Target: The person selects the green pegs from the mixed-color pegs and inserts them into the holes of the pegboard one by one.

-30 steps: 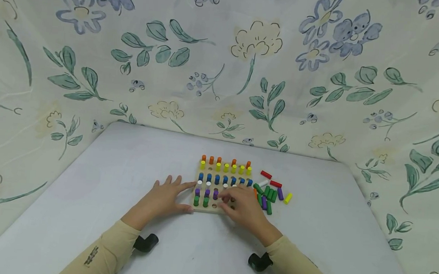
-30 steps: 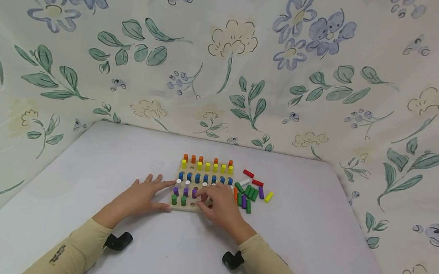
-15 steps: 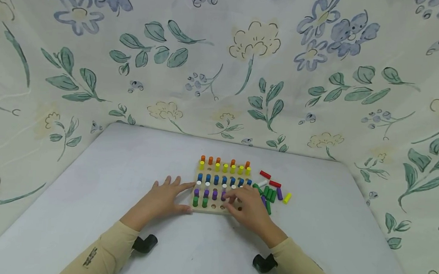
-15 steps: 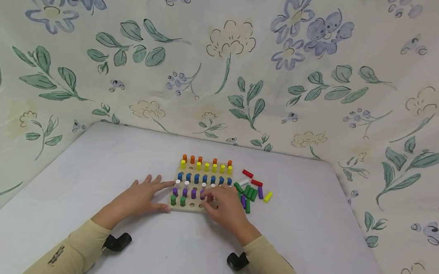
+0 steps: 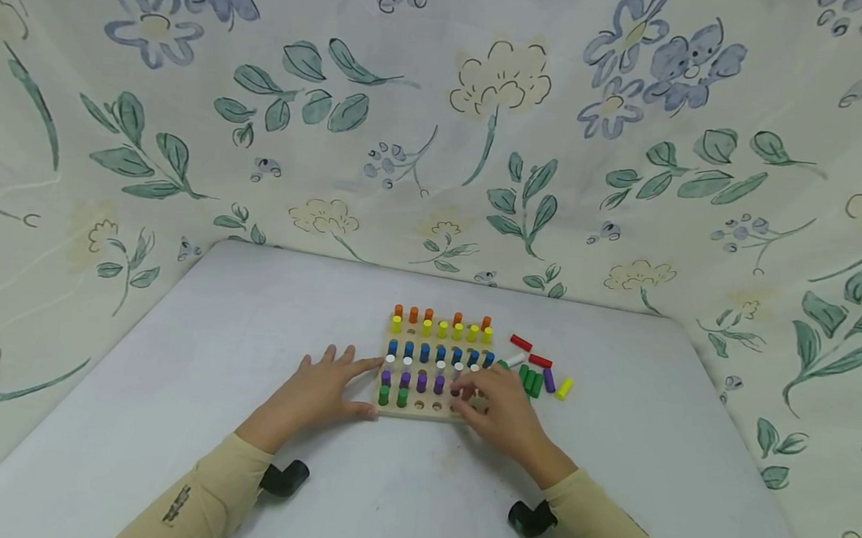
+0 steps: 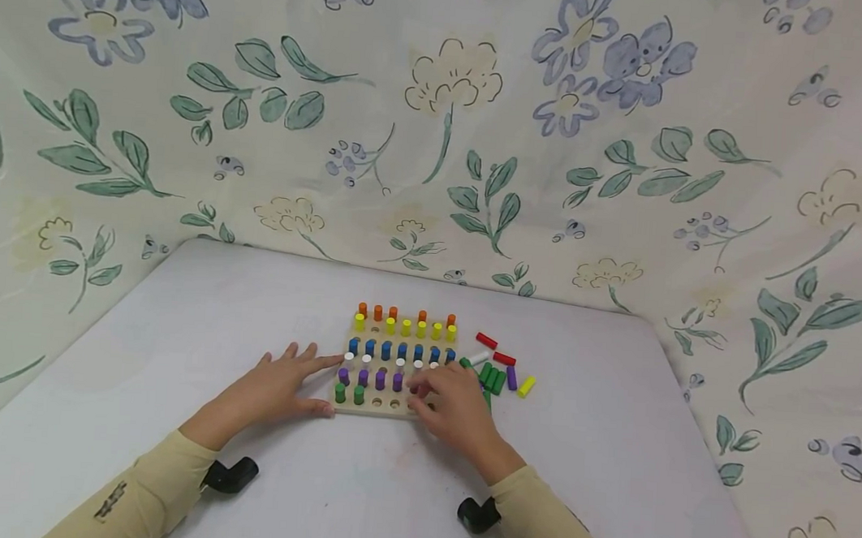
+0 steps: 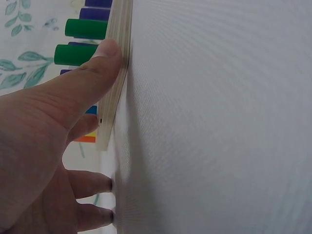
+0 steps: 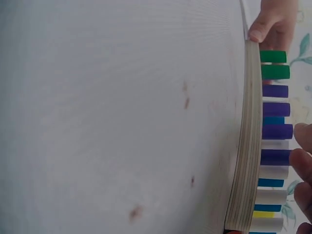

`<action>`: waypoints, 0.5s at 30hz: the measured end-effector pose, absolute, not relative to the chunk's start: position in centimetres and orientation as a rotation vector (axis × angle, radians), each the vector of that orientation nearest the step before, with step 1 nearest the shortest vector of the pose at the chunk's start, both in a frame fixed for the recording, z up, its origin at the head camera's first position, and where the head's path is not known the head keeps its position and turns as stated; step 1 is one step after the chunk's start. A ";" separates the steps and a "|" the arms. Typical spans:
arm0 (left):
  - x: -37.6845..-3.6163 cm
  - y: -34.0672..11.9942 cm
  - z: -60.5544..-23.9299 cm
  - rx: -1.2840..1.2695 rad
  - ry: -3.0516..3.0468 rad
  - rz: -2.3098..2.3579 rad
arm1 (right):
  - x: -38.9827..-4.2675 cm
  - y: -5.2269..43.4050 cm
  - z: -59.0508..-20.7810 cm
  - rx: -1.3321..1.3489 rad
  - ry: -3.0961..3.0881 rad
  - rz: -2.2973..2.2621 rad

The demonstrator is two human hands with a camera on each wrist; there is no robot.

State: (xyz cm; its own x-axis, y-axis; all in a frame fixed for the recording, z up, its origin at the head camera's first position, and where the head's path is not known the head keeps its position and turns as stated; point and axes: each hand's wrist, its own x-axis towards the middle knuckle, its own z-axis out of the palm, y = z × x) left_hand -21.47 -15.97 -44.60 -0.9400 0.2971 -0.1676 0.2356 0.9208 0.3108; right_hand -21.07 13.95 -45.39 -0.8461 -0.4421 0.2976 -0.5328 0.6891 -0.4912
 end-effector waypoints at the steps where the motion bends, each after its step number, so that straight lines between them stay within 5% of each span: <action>1: -21.5 -16.0 -44.6 0.402 2.868 0.425 | -21.1 14.0 -45.4 0.797 -2.743 0.866; 15: -21.5 -16.0 -44.6 0.406 2.868 0.445 | -21.0 14.8 -45.3 0.777 -2.753 0.860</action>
State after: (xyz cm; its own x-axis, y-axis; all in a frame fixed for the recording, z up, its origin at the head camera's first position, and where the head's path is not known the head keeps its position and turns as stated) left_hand -21.51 -16.01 -44.65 -0.9399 0.3000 -0.1629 0.2366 0.9164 0.3228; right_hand -20.97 14.81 -45.27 -0.8535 -0.4326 0.2905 -0.5210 0.7007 -0.4874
